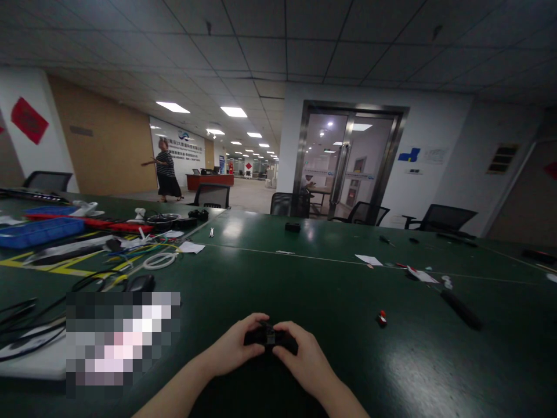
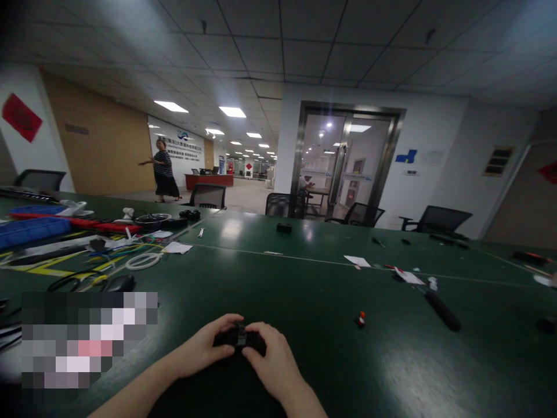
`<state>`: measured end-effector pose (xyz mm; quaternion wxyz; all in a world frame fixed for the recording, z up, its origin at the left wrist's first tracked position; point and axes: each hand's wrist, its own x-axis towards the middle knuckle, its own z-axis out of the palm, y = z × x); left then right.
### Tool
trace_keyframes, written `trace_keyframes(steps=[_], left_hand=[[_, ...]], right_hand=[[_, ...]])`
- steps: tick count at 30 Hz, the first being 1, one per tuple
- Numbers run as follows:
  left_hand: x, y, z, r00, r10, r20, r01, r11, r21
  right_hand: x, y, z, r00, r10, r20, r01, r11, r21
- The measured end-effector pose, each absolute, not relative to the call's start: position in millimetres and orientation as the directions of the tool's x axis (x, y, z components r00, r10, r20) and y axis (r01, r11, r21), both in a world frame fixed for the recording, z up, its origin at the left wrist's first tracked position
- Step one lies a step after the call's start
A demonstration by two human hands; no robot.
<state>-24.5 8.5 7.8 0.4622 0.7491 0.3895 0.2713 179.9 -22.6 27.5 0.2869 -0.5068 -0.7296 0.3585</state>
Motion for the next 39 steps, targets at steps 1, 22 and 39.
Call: trace_keyframes(steps=[1,22,39], left_hand=[[-24.5,8.3,8.3,0.553,0.832,0.05,0.329,-0.273,0.904],[-26.2,6.7,13.0,0.569,0.816,0.101,0.267,-0.299,0.916],[-26.6,7.1,11.0,0.531,0.836,0.139,0.317,-0.347,0.883]], right_hand=[[179.6,-22.7,28.2,-0.317,0.947,0.047,0.54,0.221,-0.812],[172.8,-19.5,23.4,-0.317,0.938,0.139,0.524,0.295,-0.799],[172.4,-13.8,16.1,-0.286,0.936,0.204,0.502,0.328,-0.8]])
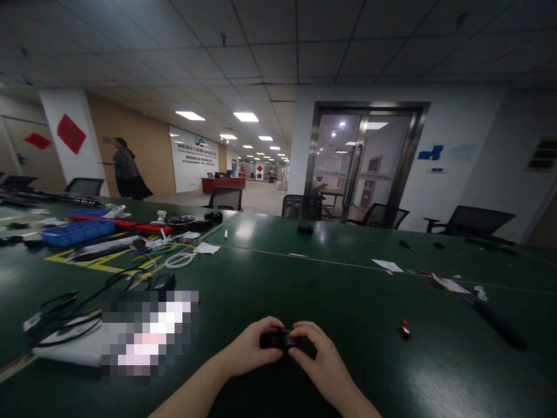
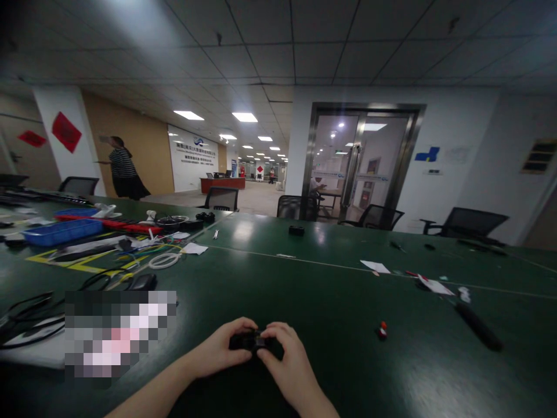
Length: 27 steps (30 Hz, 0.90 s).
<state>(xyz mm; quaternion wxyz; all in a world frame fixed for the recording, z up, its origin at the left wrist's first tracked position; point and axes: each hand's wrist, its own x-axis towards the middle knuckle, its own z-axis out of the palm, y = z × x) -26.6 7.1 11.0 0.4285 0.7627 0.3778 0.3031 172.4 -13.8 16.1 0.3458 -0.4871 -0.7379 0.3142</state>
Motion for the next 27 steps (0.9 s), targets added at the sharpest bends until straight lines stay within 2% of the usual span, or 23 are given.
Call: trace_keyframes(steps=[10,15,27], left_hand=[[-27.0,6.5,11.8,0.512,0.851,0.119,0.344,-0.33,0.879],[-25.6,5.2,13.7,0.539,0.839,0.067,0.31,-0.272,0.911],[-24.5,3.2,16.3,0.523,0.848,0.079,0.364,-0.307,0.879]], right_hand=[[176.6,-19.6,31.2,-0.208,0.967,0.15,0.483,0.234,-0.843],[180.3,-19.7,31.2,-0.161,0.968,0.191,0.469,0.245,-0.849],[189.6,-17.8,26.4,0.03,0.955,0.295,0.399,0.259,-0.879]])
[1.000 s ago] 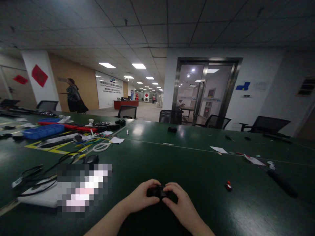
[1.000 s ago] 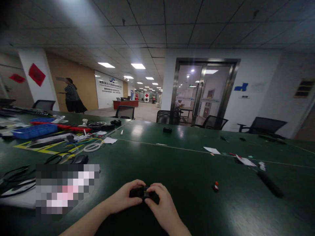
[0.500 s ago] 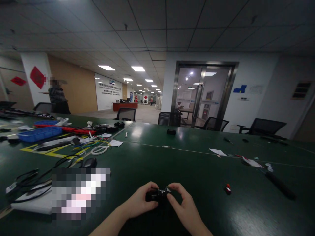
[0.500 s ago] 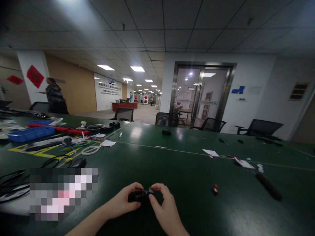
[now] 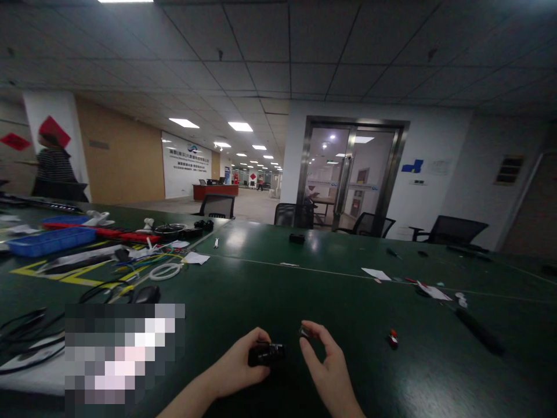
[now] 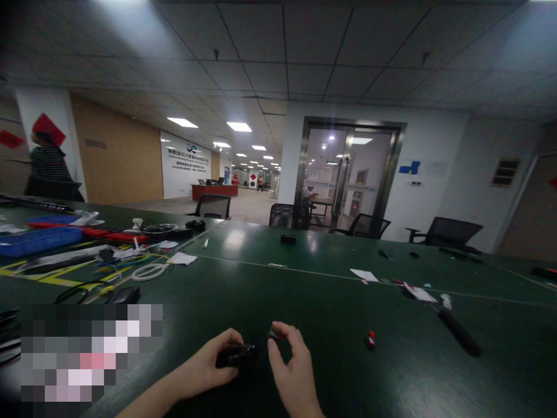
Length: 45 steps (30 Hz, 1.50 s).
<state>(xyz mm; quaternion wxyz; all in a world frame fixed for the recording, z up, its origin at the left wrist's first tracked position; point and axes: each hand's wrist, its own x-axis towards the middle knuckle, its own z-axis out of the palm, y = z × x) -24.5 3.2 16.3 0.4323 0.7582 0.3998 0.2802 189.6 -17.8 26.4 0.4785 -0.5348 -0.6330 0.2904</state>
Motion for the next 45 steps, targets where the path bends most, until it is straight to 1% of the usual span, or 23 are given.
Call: trace_keyframes(steps=[3,10,14,18,23,28,35,45], left_hand=[[-24.3,3.4,14.8,0.516,0.852,0.089,0.369,-0.315,0.875],[-23.9,3.8,15.2,0.524,0.848,0.084,0.365,-0.312,0.877],[-23.6,2.9,17.8,0.528,0.846,0.075,0.352,-0.298,0.887],[-23.3,1.4,20.7,0.531,0.846,0.056,0.333,-0.269,0.904],[-23.8,2.5,18.1,0.525,0.85,0.047,0.334,-0.257,0.907],[-24.4,3.8,14.1,0.539,0.842,0.007,0.337,-0.224,0.915],[-22.5,1.8,15.8,0.527,0.849,0.026,0.356,-0.249,0.901],[-23.2,-0.6,22.9,0.535,0.845,0.015,0.336,-0.23,0.913]], right_hand=[[190.1,-17.0,26.2,0.09,0.94,0.329,0.359,0.278,-0.891],[192.9,-13.1,23.7,0.207,0.923,0.325,0.313,0.252,-0.916],[194.5,-12.9,23.2,0.25,0.921,0.3,0.303,0.22,-0.927],[196.4,-12.6,22.6,0.279,0.929,0.244,0.279,0.165,-0.946],[198.9,-12.0,20.7,0.299,0.934,0.194,0.218,0.131,-0.967],[200.7,-10.9,16.4,0.309,0.925,0.223,0.215,0.16,-0.963],[199.4,-13.3,18.9,0.329,0.909,0.254,0.205,0.194,-0.959],[198.7,-8.7,12.6,0.258,0.93,0.261,0.203,0.212,-0.956]])
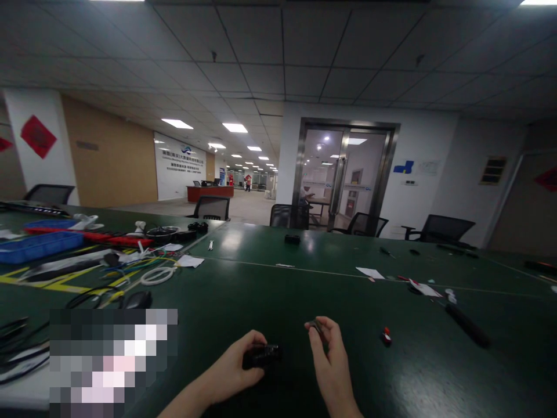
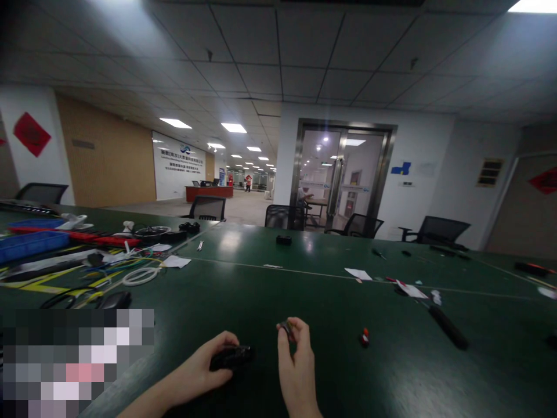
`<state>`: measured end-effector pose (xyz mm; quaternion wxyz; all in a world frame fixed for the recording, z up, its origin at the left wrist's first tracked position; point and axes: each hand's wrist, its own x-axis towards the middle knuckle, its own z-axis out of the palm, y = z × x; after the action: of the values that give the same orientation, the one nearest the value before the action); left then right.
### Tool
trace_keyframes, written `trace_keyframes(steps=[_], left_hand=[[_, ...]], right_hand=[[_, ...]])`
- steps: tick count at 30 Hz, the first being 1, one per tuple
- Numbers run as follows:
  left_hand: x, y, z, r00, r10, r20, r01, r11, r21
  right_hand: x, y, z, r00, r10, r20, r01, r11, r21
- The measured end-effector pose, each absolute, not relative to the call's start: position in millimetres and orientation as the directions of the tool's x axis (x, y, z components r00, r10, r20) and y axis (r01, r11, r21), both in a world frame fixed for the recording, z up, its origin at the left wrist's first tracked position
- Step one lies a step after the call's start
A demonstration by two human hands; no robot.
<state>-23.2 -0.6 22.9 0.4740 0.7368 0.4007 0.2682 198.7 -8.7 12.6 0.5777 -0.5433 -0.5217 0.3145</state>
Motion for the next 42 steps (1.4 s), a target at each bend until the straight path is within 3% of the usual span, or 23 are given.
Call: trace_keyframes(steps=[11,22,31,42], left_hand=[[-22.2,3.6,14.7,0.539,0.839,0.072,0.287,-0.264,0.921],[-22.3,7.3,7.8,0.535,0.84,0.096,0.305,-0.298,0.904],[-22.3,4.9,13.5,0.551,0.833,0.05,0.305,-0.256,0.917],[-17.4,3.4,15.2,0.556,0.829,0.049,0.317,-0.267,0.91]], right_hand=[[185.2,-19.2,30.7,0.062,0.924,0.377,0.355,0.333,-0.874],[172.6,-22.7,26.9,-0.191,0.942,0.275,0.469,0.334,-0.818],[168.9,-24.5,29.2,-0.245,0.941,0.232,0.58,0.334,-0.743],[172.0,-23.6,22.6,-0.26,0.937,0.234,0.595,0.346,-0.725]])
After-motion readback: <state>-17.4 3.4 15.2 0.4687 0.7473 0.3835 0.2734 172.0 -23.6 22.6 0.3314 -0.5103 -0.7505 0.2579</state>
